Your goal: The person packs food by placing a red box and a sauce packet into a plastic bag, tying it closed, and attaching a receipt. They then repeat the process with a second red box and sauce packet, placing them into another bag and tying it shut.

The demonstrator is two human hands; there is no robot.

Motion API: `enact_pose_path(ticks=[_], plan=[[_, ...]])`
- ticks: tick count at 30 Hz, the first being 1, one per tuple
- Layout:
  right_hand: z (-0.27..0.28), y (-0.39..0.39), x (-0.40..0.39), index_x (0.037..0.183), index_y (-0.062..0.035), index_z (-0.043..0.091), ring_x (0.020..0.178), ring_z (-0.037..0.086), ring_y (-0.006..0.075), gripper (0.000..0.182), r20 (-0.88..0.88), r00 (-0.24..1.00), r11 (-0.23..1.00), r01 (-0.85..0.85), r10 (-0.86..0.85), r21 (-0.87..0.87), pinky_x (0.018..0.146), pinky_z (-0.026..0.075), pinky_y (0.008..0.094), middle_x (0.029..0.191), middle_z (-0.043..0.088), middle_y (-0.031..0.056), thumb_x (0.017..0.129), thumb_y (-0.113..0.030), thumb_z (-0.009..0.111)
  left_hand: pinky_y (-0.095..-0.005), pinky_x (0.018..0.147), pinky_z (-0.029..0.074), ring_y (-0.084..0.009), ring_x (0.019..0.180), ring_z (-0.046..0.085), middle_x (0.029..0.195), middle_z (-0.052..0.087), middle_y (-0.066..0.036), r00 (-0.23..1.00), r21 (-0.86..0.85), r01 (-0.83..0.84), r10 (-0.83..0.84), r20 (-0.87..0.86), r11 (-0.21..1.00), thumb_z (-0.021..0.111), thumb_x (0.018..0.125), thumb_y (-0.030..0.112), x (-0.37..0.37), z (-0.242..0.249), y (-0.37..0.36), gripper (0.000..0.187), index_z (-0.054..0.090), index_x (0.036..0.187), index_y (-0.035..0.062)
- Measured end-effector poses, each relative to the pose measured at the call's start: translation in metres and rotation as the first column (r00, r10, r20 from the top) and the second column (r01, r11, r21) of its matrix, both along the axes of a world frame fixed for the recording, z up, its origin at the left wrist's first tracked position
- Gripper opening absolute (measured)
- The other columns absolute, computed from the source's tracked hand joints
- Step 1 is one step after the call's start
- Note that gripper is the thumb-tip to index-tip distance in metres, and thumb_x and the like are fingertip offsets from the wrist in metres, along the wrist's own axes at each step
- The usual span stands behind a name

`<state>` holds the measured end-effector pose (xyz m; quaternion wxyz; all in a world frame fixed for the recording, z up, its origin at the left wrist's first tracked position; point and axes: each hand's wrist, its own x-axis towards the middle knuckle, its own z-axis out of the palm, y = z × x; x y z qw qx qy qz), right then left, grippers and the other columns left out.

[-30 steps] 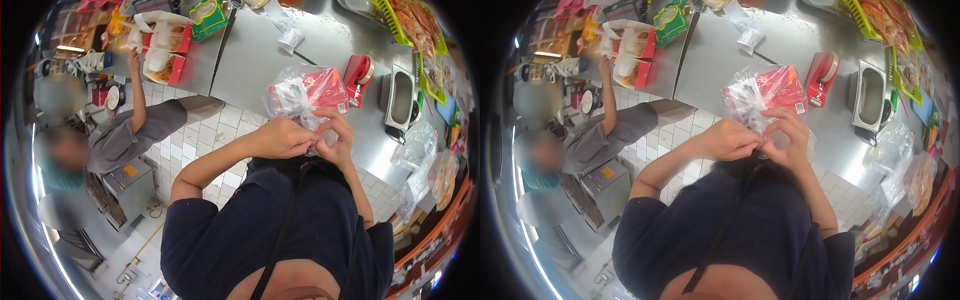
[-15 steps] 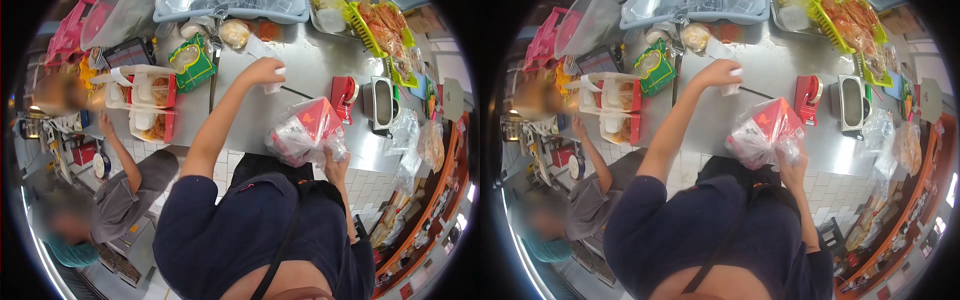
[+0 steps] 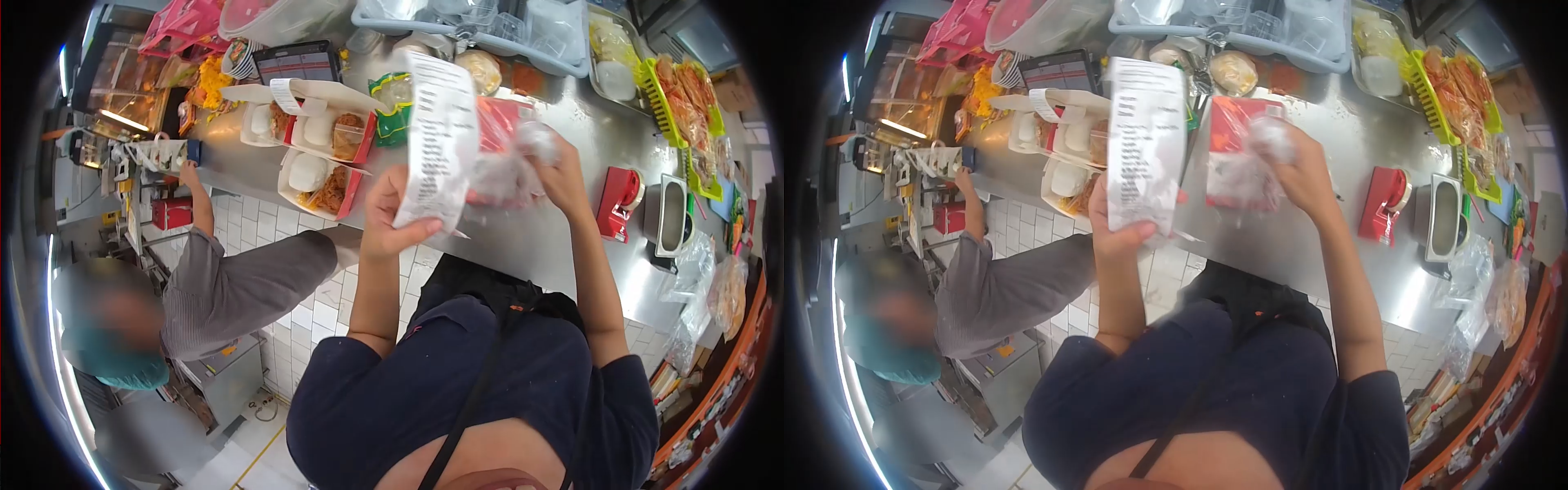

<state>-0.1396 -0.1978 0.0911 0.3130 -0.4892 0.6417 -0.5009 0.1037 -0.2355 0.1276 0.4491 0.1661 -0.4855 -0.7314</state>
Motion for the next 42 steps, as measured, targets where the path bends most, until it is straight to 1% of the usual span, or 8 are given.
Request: enact_pose_path(ticks=[4, 7, 9, 14, 17, 25, 29, 42], plan=[[0.048, 0.017, 0.004, 0.114, -0.0028, 0.048, 0.087, 0.057, 0.0262, 0.057, -0.369, 0.918, 0.943, 0.019, -0.149, -0.333, 0.081, 0.041, 0.0344, 0.083, 0.060, 0.0059, 0.062, -0.014, 0.070, -0.0381, 0.063, 0.055, -0.0408, 0.098, 0.055, 0.102, 0.052, -0.027, 0.948, 0.113, 0.276, -0.251, -0.195, 0.954, 0.052, 0.068, -0.017, -0.019, 0.006, 0.027, 0.029, 0.035, 0.077, 0.0061], [0.040, 0.072, -0.022, 0.120, -0.0054, 0.046, 0.092, 0.055, 0.0218, 0.064, 0.262, 0.964, 0.998, -0.044, 0.053, -0.041, 0.082, 0.041, 0.0318, 0.099, 0.058, 0.0055, 0.073, -0.046, 0.059, -0.0451, 0.059, 0.055, -0.0435, 0.088, 0.058, 0.102, 0.051, -0.033, 0.914, 0.149, 0.392, -0.365, -0.180, 0.908, 0.057, 0.063, -0.012, -0.033, -0.002, 0.048, 0.036, 0.038, 0.090, 0.0008], [0.022, 0.108, -0.033, 0.125, -0.0059, 0.042, 0.096, 0.054, 0.0187, 0.082, 0.813, 0.491, 0.858, -0.512, 0.314, -0.022, 0.085, 0.041, 0.0317, 0.114, 0.053, 0.0062, 0.076, -0.072, 0.034, -0.0409, 0.064, 0.054, -0.0410, 0.093, 0.057, 0.108, 0.049, -0.031, 0.807, 0.087, 0.570, -0.537, -0.247, 0.817, 0.054, 0.066, -0.014, -0.051, -0.011, 0.050, 0.031, 0.038, 0.086, 0.0043], [0.022, 0.158, -0.020, 0.119, -0.0043, 0.046, 0.088, 0.058, 0.0157, 0.057, 0.959, 0.217, 0.973, 0.182, -0.183, 0.144, 0.081, 0.044, 0.0367, 0.104, 0.059, 0.0059, 0.085, -0.051, 0.046, -0.0312, 0.073, 0.050, -0.0298, 0.105, 0.053, 0.124, 0.042, -0.025, 0.505, 0.172, 0.855, -0.861, -0.061, 0.489, 0.048, 0.071, -0.012, -0.067, -0.048, 0.057, 0.026, 0.037, 0.085, 0.0071], [-0.006, 0.188, -0.031, 0.109, -0.0065, 0.052, 0.086, 0.058, 0.0147, 0.026, 0.884, 0.270, 0.846, 0.487, -0.382, 0.217, 0.083, 0.043, 0.0350, 0.098, 0.060, 0.0044, 0.084, -0.012, 0.055, -0.0316, 0.080, 0.047, -0.0210, 0.106, 0.051, 0.119, 0.047, -0.017, 0.399, 0.157, 0.890, -0.897, 0.192, 0.429, 0.056, 0.070, -0.004, -0.079, -0.071, 0.057, 0.034, 0.039, 0.098, 0.0057], [-0.065, 0.222, -0.030, 0.111, 0.0000, 0.055, 0.100, 0.052, 0.0130, 0.032, 0.678, 0.459, 0.776, 0.568, -0.575, 0.274, 0.088, 0.037, 0.0273, 0.102, 0.060, 0.0066, 0.087, -0.021, 0.053, -0.0256, 0.083, 0.041, -0.0128, 0.099, 0.052, 0.106, 0.054, -0.008, 0.437, 0.092, 0.833, -0.751, 0.496, 0.545, 0.068, 0.075, 0.014, -0.213, -0.111, 0.106, 0.044, 0.046, 0.112, 0.0033], [-0.093, 0.222, -0.103, 0.113, -0.0022, 0.054, 0.090, 0.055, 0.0111, 0.033, -0.436, 0.605, 0.703, 0.705, -0.667, -0.097, 0.078, 0.041, 0.0253, 0.094, 0.062, 0.0059, 0.084, -0.019, 0.057, -0.0251, 0.073, 0.043, -0.0096, 0.083, 0.053, 0.089, 0.060, -0.006, 0.301, 0.217, 0.810, -0.705, 0.642, 0.544, 0.063, 0.081, 0.020, -0.246, -0.151, 0.114, 0.029, 0.055, 0.100, -0.0003], [-0.068, 0.365, -0.025, 0.085, -0.0009, 0.062, 0.062, 0.053, 0.0061, 0.010, 0.577, 0.676, 0.811, 0.052, -0.458, 0.583, 0.055, 0.041, 0.0210, 0.076, 0.064, 0.0041, 0.076, -0.004, 0.065, -0.0230, 0.072, 0.044, -0.0074, 0.081, 0.056, 0.089, 0.064, -0.004, 0.080, 0.414, 0.828, -0.812, 0.578, 0.377, 0.065, 0.078, 0.014, -0.257, -0.165, 0.136, 0.033, 0.058, 0.106, -0.0010]])
